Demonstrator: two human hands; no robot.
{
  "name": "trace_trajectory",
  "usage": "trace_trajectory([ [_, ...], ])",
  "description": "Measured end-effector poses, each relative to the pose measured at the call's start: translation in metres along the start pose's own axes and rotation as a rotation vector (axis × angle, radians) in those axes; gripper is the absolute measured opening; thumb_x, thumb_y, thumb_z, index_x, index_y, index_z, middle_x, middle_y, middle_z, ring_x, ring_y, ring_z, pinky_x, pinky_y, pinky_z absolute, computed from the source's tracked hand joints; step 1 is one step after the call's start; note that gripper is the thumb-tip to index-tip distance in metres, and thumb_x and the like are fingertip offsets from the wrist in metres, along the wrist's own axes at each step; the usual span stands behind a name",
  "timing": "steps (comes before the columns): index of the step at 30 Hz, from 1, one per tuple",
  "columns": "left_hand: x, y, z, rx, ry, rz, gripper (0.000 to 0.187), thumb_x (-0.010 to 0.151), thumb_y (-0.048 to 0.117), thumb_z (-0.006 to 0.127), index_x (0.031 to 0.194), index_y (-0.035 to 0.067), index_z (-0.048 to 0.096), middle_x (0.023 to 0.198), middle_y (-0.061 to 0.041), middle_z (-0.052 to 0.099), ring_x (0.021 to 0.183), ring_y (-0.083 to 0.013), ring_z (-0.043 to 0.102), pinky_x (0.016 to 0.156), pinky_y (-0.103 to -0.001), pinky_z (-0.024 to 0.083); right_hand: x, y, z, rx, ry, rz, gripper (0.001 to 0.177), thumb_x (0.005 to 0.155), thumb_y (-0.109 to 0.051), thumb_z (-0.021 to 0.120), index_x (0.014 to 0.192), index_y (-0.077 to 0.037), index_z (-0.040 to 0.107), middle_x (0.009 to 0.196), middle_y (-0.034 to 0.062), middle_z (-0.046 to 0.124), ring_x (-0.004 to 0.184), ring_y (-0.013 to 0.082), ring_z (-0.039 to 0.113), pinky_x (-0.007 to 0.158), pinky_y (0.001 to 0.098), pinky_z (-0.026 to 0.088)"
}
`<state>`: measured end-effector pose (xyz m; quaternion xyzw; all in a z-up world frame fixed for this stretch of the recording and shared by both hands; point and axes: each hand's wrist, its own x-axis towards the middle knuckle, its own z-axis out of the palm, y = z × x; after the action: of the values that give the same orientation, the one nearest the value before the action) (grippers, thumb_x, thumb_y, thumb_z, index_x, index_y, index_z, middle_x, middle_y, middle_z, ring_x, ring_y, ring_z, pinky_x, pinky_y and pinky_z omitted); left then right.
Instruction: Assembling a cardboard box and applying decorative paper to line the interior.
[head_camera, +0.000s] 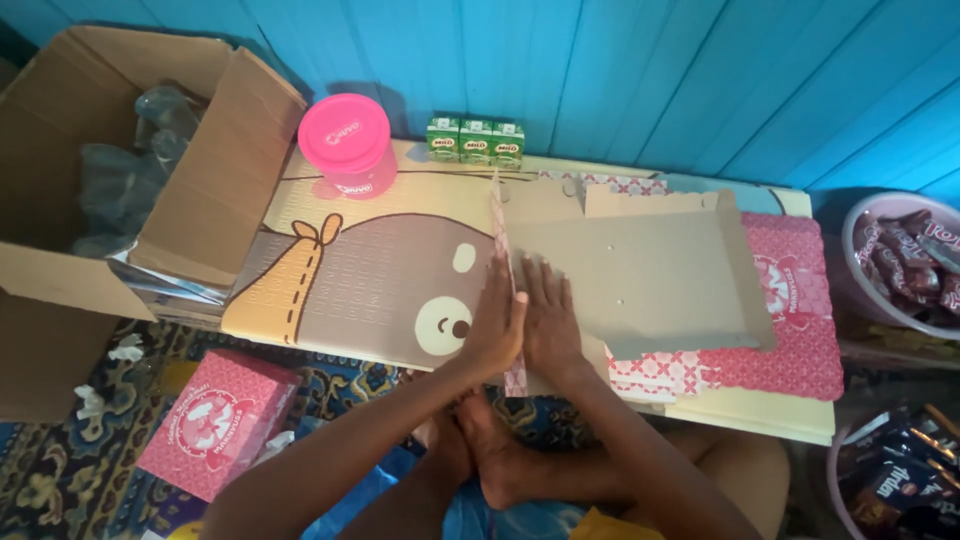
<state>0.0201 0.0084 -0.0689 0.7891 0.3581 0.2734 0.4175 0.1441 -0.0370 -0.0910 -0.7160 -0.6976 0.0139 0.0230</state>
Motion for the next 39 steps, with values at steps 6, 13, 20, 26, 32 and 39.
trace_trajectory([
  [6,0.012,-0.019,0.028,0.237,-0.024,-0.001,0.072,0.109,0.042,0.030,0.163,-0.001,0.008,0.167,-0.033,0.008,0.154,-0.0506,0.012,0.122,-0.061,0.016,-0.001,-0.009,-0.012,-0.247,-0.079,-0.009,0.072,0.094,-0.027,0.054,0.161,-0.014,0.031,0.173,0.0129,0.015,0.159,0.0368,0.009,0.124,0.0550,0.016],
  [13,-0.007,-0.009,-0.002,0.035,-0.030,-0.096,0.070,0.110,0.040,0.019,0.164,0.001,-0.001,0.169,-0.031,-0.001,0.155,-0.0488,0.003,0.123,-0.060,0.009,0.073,0.024,-0.002,0.040,-0.271,0.041,0.072,0.083,-0.032,0.073,0.149,-0.025,0.044,0.154,0.0085,0.040,0.142,0.0355,0.041,0.102,0.0557,0.045],
  [20,-0.022,-0.010,-0.006,0.049,0.009,-0.029,0.071,0.111,0.041,0.024,0.164,0.002,-0.002,0.170,-0.027,-0.001,0.155,-0.0471,0.004,0.124,-0.057,0.010,0.107,0.026,-0.032,0.036,0.009,-0.018,0.059,0.104,-0.033,0.041,0.161,-0.019,0.033,0.168,0.0112,0.026,0.155,0.0356,0.024,0.120,0.0575,0.024],
  [26,-0.007,-0.008,-0.001,0.078,-0.010,0.060,0.070,0.109,0.036,0.030,0.164,0.002,0.002,0.170,-0.027,0.001,0.155,-0.0473,0.004,0.124,-0.057,0.009,0.107,0.018,-0.037,-0.106,-0.119,-0.049,0.061,0.103,-0.028,0.042,0.162,-0.017,0.029,0.173,0.0029,0.016,0.159,0.0304,0.015,0.125,0.0601,0.013],
  [32,-0.001,0.001,0.007,0.122,-0.060,0.078,0.070,0.109,0.036,0.031,0.164,0.001,0.004,0.169,-0.030,0.001,0.155,-0.0497,0.006,0.124,-0.058,0.011,0.105,0.028,-0.027,-0.125,-0.060,-0.114,0.069,0.097,-0.031,0.054,0.161,-0.014,0.034,0.170,0.0126,0.024,0.159,0.0331,0.015,0.122,0.0642,0.013],
  [39,-0.010,0.018,-0.015,0.060,-0.037,0.005,0.072,0.107,0.038,0.025,0.164,0.005,-0.004,0.170,-0.028,-0.001,0.155,-0.0484,0.005,0.124,-0.056,0.010,0.103,0.022,-0.035,0.017,-0.036,-0.098,0.065,0.104,-0.040,0.039,0.163,-0.016,0.027,0.171,0.0073,0.021,0.158,0.0321,0.017,0.123,0.0634,0.010],
])
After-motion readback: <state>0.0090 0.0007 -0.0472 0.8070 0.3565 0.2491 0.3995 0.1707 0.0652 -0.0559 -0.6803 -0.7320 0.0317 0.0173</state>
